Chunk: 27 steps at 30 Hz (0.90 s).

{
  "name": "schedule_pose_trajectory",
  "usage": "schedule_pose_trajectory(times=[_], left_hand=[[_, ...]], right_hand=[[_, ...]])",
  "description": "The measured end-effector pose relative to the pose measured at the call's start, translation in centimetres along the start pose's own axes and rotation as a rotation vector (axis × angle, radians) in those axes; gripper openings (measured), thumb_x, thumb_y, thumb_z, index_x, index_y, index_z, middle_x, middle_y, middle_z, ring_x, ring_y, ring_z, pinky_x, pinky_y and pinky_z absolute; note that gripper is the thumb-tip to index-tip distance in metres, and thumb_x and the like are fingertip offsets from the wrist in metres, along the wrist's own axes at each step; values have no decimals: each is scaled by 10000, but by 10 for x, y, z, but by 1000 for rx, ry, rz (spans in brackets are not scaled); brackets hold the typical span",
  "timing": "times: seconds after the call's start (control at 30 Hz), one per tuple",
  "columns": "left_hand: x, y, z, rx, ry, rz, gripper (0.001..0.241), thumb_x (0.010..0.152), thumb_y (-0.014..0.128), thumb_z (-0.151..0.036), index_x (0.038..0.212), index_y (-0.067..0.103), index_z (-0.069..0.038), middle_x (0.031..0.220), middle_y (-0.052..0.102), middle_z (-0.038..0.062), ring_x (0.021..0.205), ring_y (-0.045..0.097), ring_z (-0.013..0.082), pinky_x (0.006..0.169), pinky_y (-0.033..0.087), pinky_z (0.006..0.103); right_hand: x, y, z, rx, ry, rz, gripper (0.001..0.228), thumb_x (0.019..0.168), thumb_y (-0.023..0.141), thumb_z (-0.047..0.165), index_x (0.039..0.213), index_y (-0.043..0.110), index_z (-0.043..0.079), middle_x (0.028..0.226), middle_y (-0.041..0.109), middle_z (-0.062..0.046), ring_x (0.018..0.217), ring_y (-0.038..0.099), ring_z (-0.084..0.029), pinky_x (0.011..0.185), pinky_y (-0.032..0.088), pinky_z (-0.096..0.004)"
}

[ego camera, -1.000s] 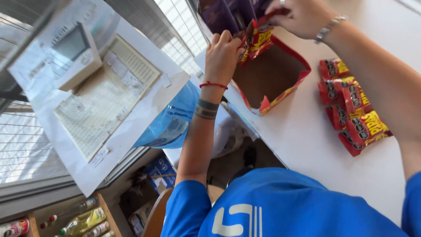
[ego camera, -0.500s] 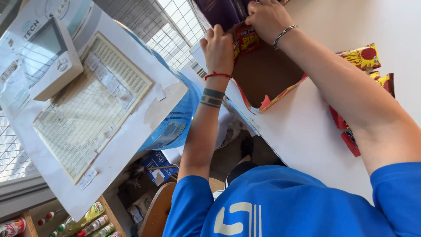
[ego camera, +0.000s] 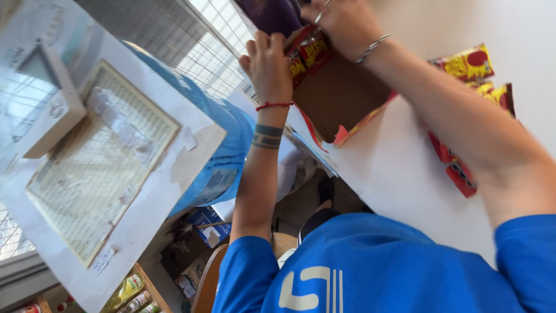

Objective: Arranging snack packets on a counter and using scissors to cut a cardboard box.

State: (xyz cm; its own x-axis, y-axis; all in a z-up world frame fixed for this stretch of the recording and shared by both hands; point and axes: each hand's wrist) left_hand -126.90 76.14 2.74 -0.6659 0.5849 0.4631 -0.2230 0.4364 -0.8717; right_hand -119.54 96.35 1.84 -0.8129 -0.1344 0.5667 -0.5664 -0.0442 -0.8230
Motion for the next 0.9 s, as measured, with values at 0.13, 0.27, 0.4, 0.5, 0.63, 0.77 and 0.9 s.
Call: schedule_pose_trajectory(times=[0.13,0.27,0.4,0.5,0.63,0.77,0.9], left_hand=[[-33,-66,-18,-213,49,-51,456,808,876,-191,1197,639,-200,1092,542,31,1042,546,284,861,411,444],[-84,-132,-39,-509,124,-45,222,1002,714,-190,1210,639,-162,1114,601,48,1041,576,273,934,451,423],[-141,-141,-42,-700,196,-11,173,1013,701,-118,1182,662,-120,1087,643,65,989,586,224,906,471,358],[-174,-145,-43,-723,167,82,140,1013,674,-150,1145,677,-102,1072,624,72,984,572,246,902,481,374],[-201,-140,-46,-729,160,139,140,1003,676,-155,1119,689,-79,1022,616,75,972,559,249,883,492,372],[-199,-136,-41,-664,183,163,148,999,683,-166,1118,693,-80,1031,628,86,996,561,274,920,476,408],[-138,-128,-25,-490,205,46,141,984,660,-83,1118,625,-59,1037,583,124,1010,541,333,938,445,455]], right_hand=[[-89,-87,-10,232,575,133,268,1170,575,146,1141,747,-58,994,699,-201,822,644,-317,700,509,-429],[-199,-203,11,278,552,-16,179,1206,760,-47,1385,771,-53,1292,712,-194,1087,678,-310,1003,523,-438],[-354,-223,39,247,923,71,179,1216,823,22,1384,760,30,1130,618,-119,913,537,-217,929,454,-372],[-415,-229,79,257,1058,132,189,1172,753,-2,1344,743,-81,1185,662,-249,942,639,-270,791,530,-376],[-404,-237,128,269,1222,110,192,1133,752,16,1325,751,-1,1235,645,-184,943,622,-216,816,539,-352],[-365,-226,137,290,1016,192,213,1025,781,77,1224,766,3,1076,722,-155,957,665,-230,895,556,-364],[-324,-215,145,395,896,157,195,1030,719,55,1223,741,49,1168,695,-141,928,659,-225,840,542,-351]])
Point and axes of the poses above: each hand's wrist, its own x-axis towards the middle knuckle, its own y-axis out of the palm, z = x × y
